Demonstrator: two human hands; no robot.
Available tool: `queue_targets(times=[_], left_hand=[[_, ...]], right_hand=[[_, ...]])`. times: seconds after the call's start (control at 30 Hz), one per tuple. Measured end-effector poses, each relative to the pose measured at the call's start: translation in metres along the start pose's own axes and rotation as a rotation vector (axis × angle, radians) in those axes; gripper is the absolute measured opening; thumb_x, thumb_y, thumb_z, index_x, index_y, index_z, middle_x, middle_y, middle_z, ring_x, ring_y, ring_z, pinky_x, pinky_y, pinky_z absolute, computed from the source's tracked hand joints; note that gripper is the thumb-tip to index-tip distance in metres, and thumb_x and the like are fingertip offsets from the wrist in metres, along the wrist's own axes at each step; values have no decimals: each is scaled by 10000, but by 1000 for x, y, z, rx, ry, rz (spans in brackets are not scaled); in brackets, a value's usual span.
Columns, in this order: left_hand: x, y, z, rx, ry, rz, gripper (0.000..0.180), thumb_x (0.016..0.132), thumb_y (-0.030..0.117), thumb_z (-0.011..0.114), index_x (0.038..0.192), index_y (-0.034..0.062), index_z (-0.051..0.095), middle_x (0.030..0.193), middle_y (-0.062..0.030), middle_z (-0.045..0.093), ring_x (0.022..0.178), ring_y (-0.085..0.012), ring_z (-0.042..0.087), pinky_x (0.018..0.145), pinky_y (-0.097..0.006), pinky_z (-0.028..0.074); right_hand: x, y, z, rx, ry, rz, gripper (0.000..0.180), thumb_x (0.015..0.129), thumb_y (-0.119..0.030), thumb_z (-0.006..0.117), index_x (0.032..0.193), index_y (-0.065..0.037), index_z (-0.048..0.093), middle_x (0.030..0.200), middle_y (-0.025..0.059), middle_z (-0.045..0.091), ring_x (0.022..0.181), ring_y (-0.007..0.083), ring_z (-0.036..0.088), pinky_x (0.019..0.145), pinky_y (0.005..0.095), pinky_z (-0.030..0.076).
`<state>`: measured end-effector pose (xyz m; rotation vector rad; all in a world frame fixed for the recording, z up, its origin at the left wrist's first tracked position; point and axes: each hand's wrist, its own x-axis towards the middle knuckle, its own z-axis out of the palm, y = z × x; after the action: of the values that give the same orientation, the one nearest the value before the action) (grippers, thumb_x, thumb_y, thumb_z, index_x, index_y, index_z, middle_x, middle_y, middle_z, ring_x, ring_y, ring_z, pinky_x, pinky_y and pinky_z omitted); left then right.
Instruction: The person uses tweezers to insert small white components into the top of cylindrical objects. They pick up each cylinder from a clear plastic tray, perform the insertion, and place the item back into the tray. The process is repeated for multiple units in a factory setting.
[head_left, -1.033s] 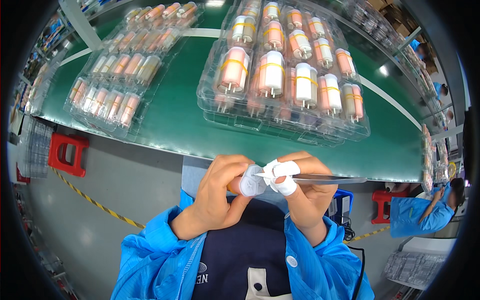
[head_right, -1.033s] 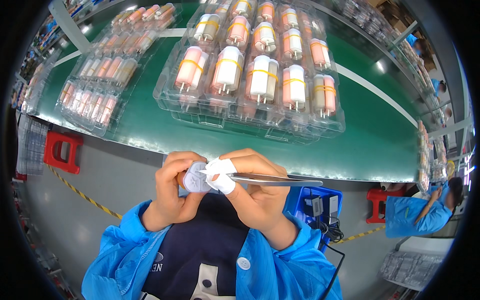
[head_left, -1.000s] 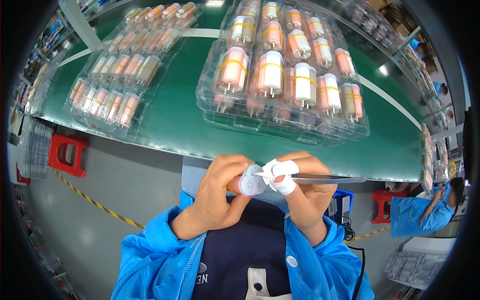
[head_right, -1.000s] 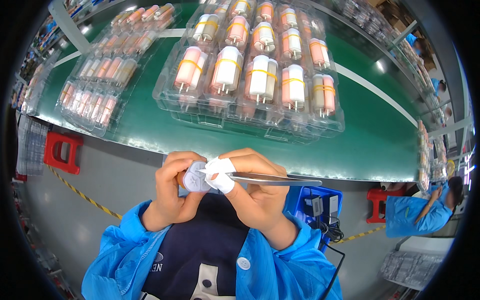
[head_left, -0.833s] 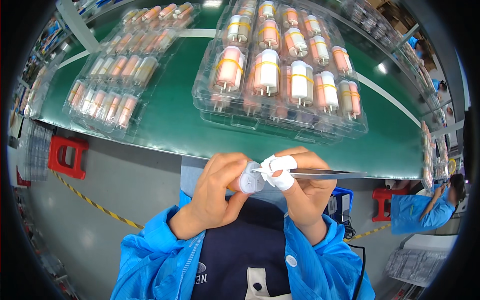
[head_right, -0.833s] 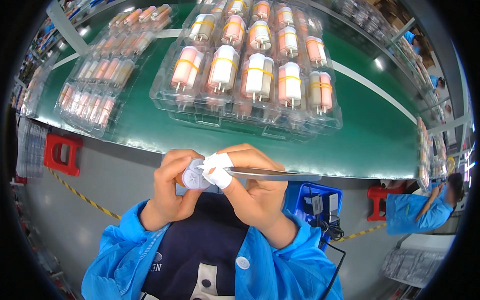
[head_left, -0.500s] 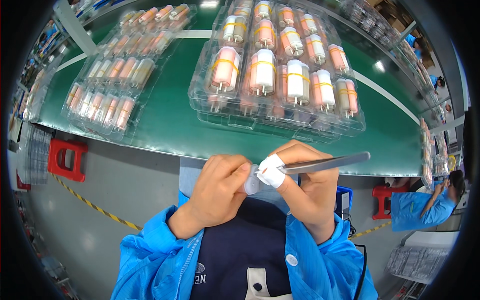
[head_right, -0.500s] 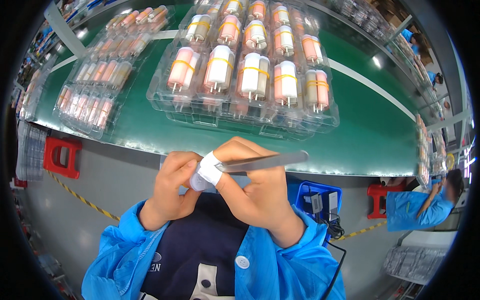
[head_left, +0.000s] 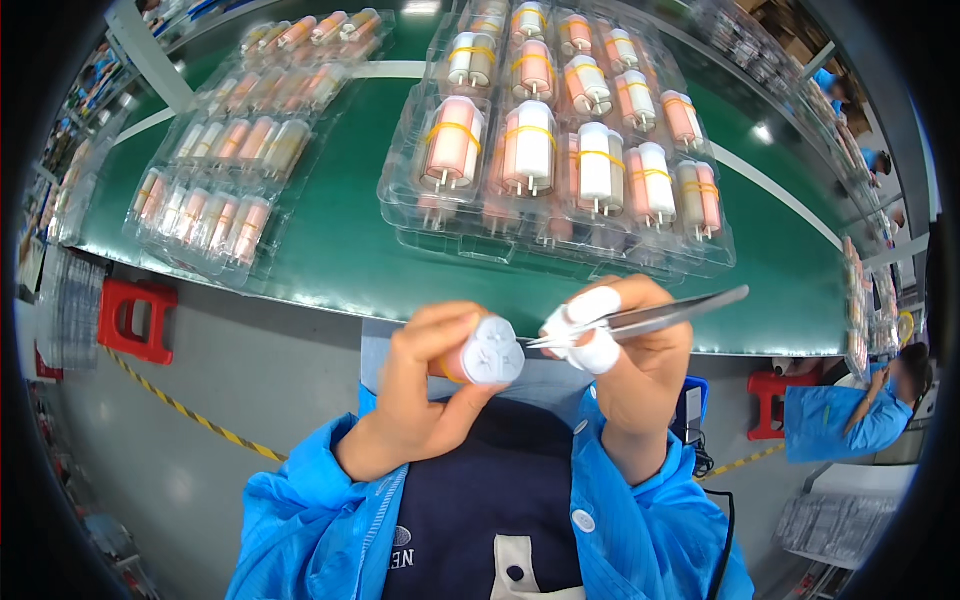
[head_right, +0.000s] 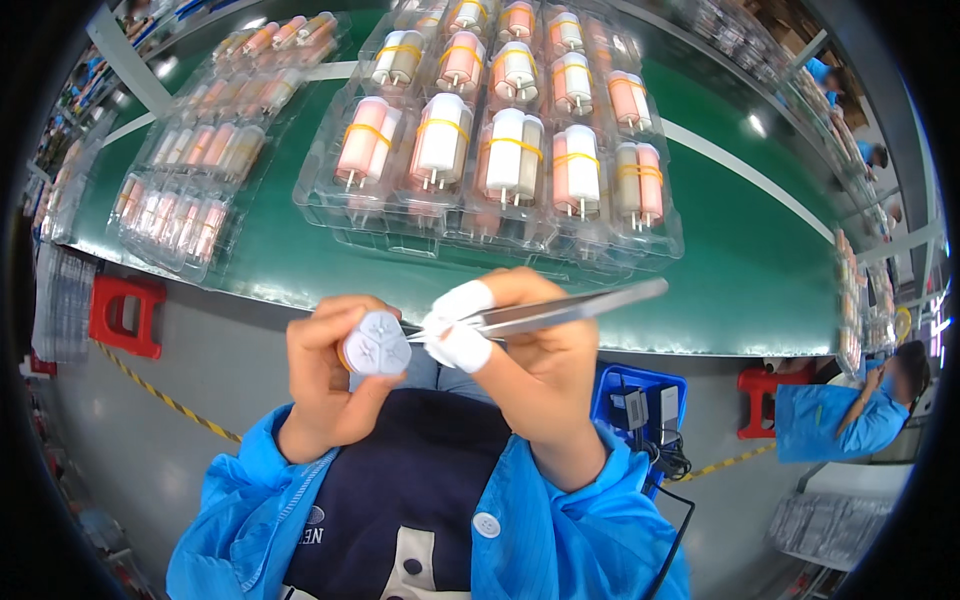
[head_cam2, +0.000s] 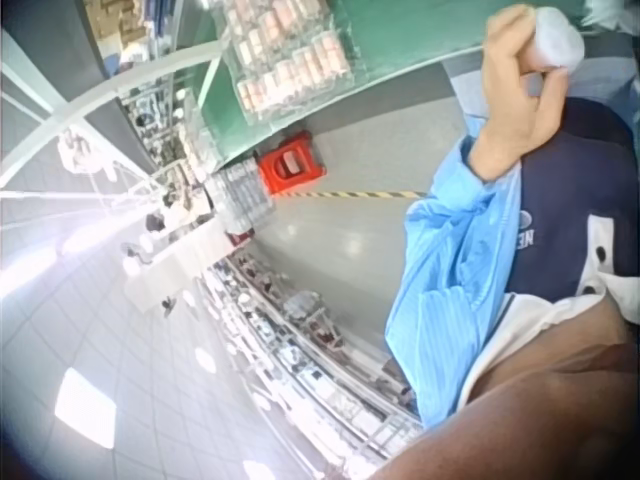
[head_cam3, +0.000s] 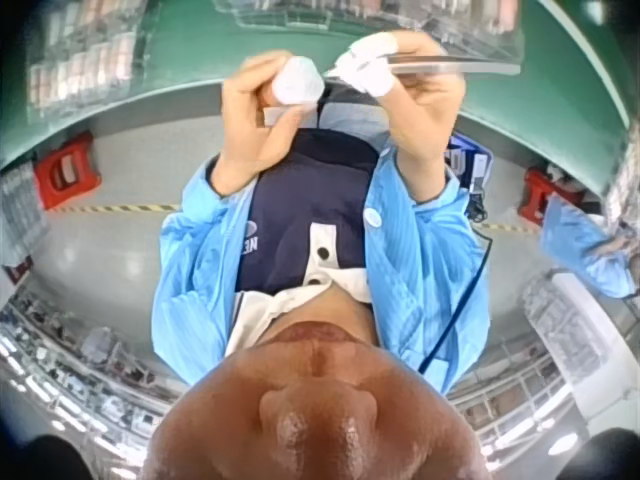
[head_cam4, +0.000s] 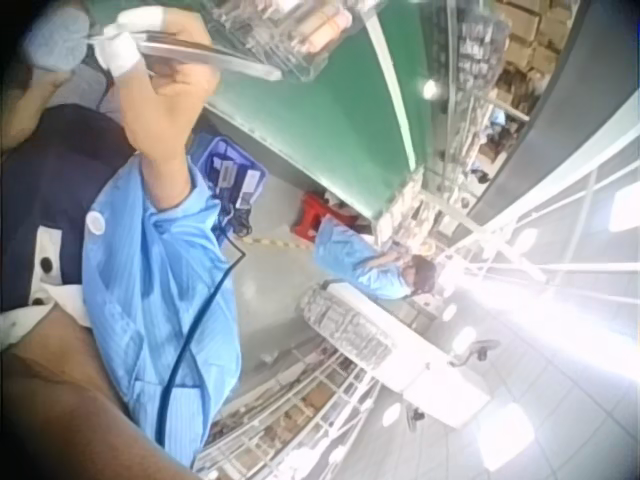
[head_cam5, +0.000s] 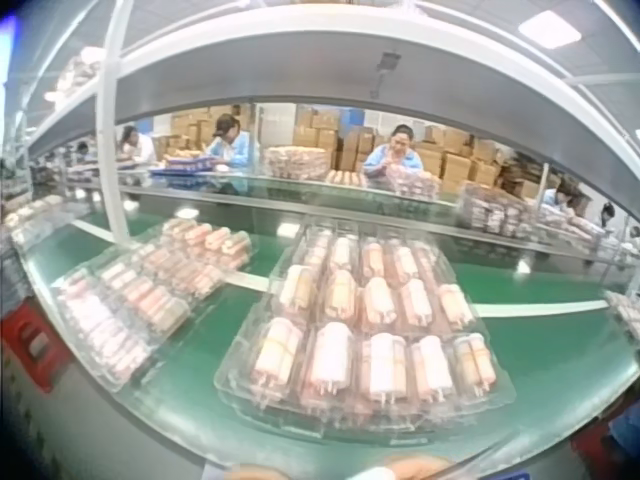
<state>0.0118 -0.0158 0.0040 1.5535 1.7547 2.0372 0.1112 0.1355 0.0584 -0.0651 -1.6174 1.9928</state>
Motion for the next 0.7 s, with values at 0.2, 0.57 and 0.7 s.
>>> queue_targets(times=[0.2,0.57,0.7], left_hand=[[3,10,-5,-122,-20,-238,609,768,83,750,1252,-52,406,1128,-178,525,1032,-221,558,873,-321,460],[8,2,0,-38,60,-168,481,718,-19,745,1143,-23,519,1066,-161,572,944,-225,608,796,-304,509],[4,4,3,-95,63,-234,480,725,-17,744,1133,-15,491,1050,-162,592,947,-230,620,801,-298,512]], right_hand=[[-8,2,7,82,143,30,245,788,63,670,994,50,539,914,179,666,845,196,667,759,315,549],[-8,15,7,88,93,50,202,780,62,689,954,46,587,908,152,668,838,189,668,741,301,550],[-13,17,7,108,128,73,211,784,51,690,973,51,595,897,142,657,829,184,666,737,307,550]])
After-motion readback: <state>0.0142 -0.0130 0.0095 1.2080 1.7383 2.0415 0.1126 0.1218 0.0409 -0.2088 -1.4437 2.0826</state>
